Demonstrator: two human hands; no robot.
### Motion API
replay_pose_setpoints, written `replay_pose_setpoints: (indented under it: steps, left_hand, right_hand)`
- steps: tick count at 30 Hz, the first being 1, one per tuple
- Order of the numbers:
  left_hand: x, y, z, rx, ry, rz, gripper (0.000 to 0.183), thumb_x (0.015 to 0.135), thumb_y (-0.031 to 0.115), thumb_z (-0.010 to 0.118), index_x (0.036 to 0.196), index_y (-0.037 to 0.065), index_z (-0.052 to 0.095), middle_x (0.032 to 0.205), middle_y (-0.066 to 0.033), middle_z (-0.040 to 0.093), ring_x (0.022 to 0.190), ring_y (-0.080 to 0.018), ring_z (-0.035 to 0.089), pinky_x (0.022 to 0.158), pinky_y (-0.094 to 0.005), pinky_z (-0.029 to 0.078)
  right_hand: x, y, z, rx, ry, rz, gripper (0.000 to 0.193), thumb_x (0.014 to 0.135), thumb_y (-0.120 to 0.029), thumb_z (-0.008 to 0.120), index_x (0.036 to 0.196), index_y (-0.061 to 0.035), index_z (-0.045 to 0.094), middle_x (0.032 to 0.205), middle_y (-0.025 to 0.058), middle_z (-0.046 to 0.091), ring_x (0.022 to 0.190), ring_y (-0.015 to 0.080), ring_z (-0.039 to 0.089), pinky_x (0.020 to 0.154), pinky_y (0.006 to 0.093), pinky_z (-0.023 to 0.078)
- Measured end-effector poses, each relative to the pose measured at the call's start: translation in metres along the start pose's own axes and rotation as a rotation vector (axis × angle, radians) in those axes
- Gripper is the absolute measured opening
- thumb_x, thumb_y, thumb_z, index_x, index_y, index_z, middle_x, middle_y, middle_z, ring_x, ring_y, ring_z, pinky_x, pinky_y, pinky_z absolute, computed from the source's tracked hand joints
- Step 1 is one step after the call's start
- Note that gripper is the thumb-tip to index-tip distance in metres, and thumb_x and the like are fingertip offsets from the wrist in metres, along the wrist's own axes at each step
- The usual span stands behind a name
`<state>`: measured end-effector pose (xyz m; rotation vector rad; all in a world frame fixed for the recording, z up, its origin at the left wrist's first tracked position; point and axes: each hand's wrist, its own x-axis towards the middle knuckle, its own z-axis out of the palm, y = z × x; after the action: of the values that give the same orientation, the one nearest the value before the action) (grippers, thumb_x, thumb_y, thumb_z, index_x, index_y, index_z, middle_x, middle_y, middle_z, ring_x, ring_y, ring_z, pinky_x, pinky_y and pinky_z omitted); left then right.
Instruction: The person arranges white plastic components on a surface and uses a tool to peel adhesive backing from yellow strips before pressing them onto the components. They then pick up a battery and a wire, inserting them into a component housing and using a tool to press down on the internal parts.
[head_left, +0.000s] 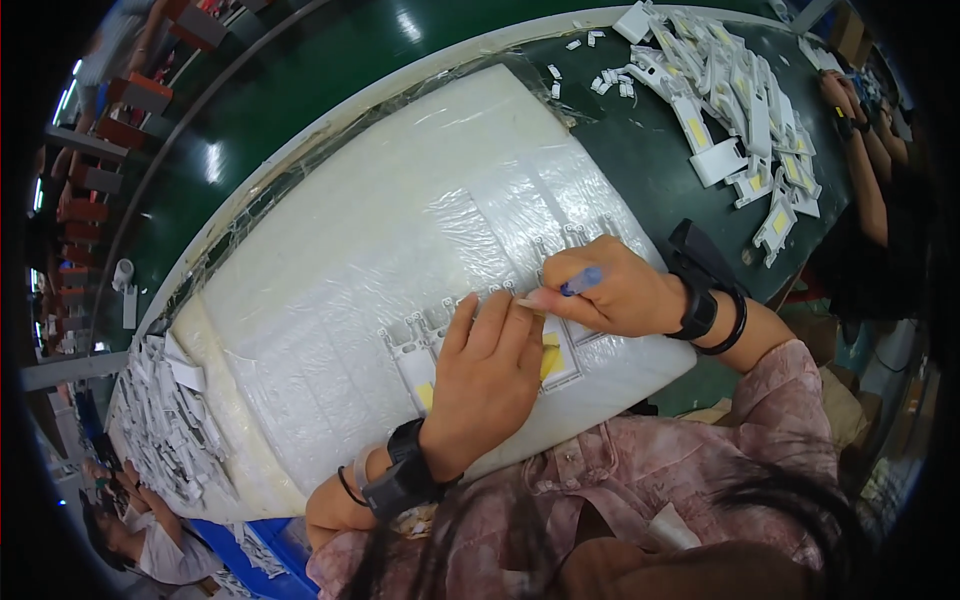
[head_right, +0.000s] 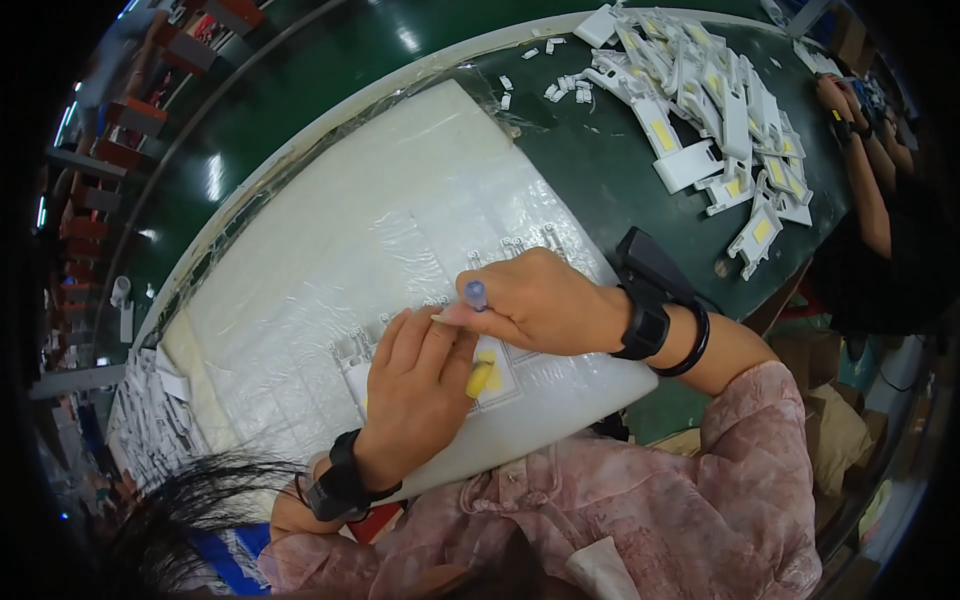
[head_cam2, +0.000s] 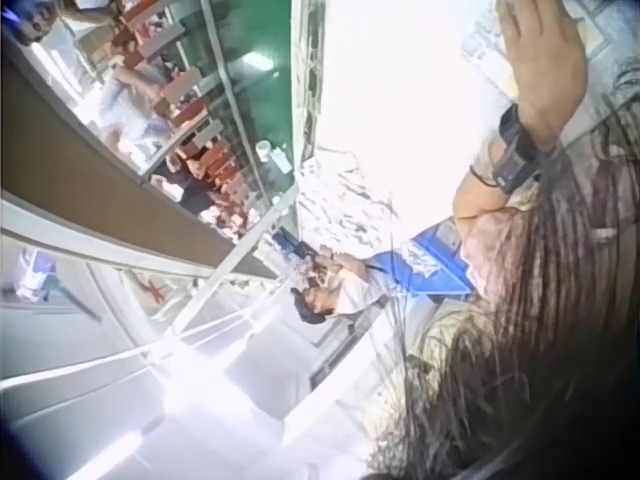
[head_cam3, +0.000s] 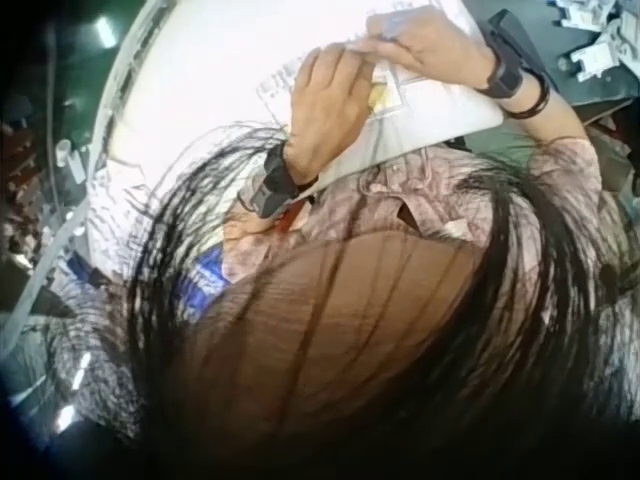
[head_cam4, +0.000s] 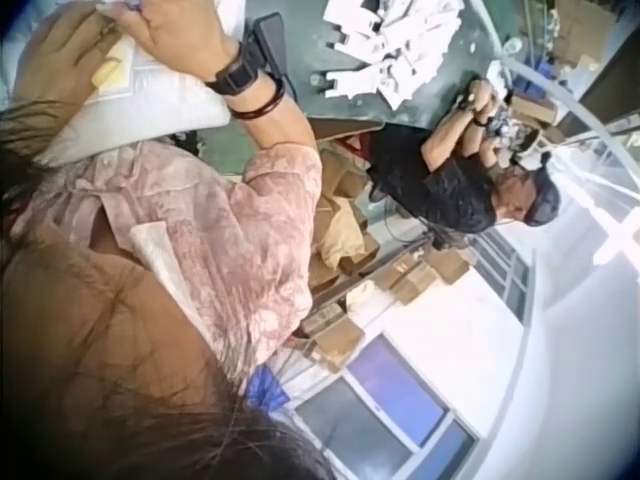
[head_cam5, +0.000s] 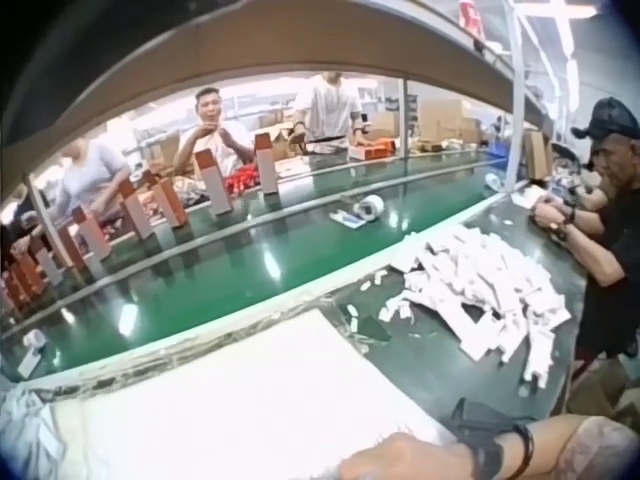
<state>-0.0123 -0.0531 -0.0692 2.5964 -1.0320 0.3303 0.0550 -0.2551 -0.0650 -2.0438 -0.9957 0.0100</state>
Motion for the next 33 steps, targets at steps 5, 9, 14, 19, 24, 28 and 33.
replay_pose_setpoints:
  steps: [5,9,14,19,24,28,33]
  left_hand:
    - [0.000,-0.001,-0.002,0.002,-0.014,-0.001,0.040,0.080,0.012,0.059,0.116,-0.006,0.064,0.120,-0.0165,0.059,0.118,-0.0315,0.053,0.104,-0.0499,0.042]
    - [0.002,-0.001,-0.005,-0.029,-0.057,-0.005,0.041,0.080,0.013,0.059,0.117,-0.005,0.063,0.122,-0.0162,0.058,0.118,-0.0309,0.053,0.105,-0.0496,0.042]
    - [0.001,0.000,-0.007,0.006,-0.072,-0.005,0.040,0.081,0.013,0.059,0.116,-0.004,0.063,0.123,-0.0156,0.058,0.118,-0.0301,0.053,0.105,-0.0495,0.041]
    - [0.001,-0.001,-0.006,0.006,-0.066,0.001,0.040,0.081,0.014,0.059,0.116,-0.004,0.063,0.123,-0.0156,0.057,0.118,-0.0303,0.053,0.105,-0.0495,0.041]
    - [0.001,-0.001,-0.006,0.009,-0.066,0.013,0.039,0.081,0.014,0.059,0.116,-0.005,0.063,0.123,-0.0159,0.057,0.117,-0.0304,0.053,0.104,-0.0497,0.042]
    - [0.001,-0.001,-0.006,0.007,-0.066,0.008,0.039,0.082,0.013,0.059,0.116,-0.005,0.063,0.123,-0.0157,0.057,0.118,-0.0303,0.053,0.104,-0.0498,0.041]
    - [0.001,-0.001,-0.005,-0.008,-0.077,0.003,0.039,0.082,0.013,0.059,0.117,-0.005,0.063,0.123,-0.0156,0.057,0.118,-0.0302,0.053,0.105,-0.0498,0.041]
  right_hand:
    - [-0.001,0.006,-0.002,0.015,-0.040,0.067,0.020,0.094,-0.017,0.067,0.081,-0.0052,0.058,0.069,0.0122,0.056,0.058,0.0330,0.056,0.051,0.0390,0.041]
    - [-0.003,0.001,-0.008,0.151,0.119,0.073,0.016,0.095,-0.016,0.065,0.086,-0.0040,0.061,0.071,0.0099,0.058,0.057,0.0271,0.055,0.054,0.0353,0.042]
    - [-0.004,0.004,-0.006,0.178,0.114,0.090,0.022,0.096,-0.024,0.064,0.087,-0.0043,0.062,0.068,0.0136,0.061,0.059,0.0339,0.060,0.054,0.0377,0.045]
    - [-0.003,0.008,-0.004,0.079,0.048,0.042,0.018,0.097,-0.018,0.062,0.086,-0.0045,0.060,0.070,0.0092,0.057,0.060,0.0262,0.055,0.057,0.0350,0.042]
    - [-0.002,0.009,-0.005,0.106,0.045,0.072,0.018,0.097,-0.019,0.062,0.086,-0.0049,0.059,0.067,0.0084,0.057,0.058,0.0264,0.055,0.056,0.0352,0.042]
    - [-0.002,0.008,-0.006,0.116,0.029,0.089,0.019,0.098,-0.019,0.062,0.086,-0.0049,0.059,0.066,0.0079,0.058,0.058,0.0249,0.055,0.056,0.0349,0.043]
    - [-0.002,0.009,-0.005,0.140,0.045,0.105,0.023,0.098,-0.026,0.062,0.088,-0.0055,0.061,0.070,0.0135,0.060,0.061,0.0348,0.060,0.055,0.0393,0.045]
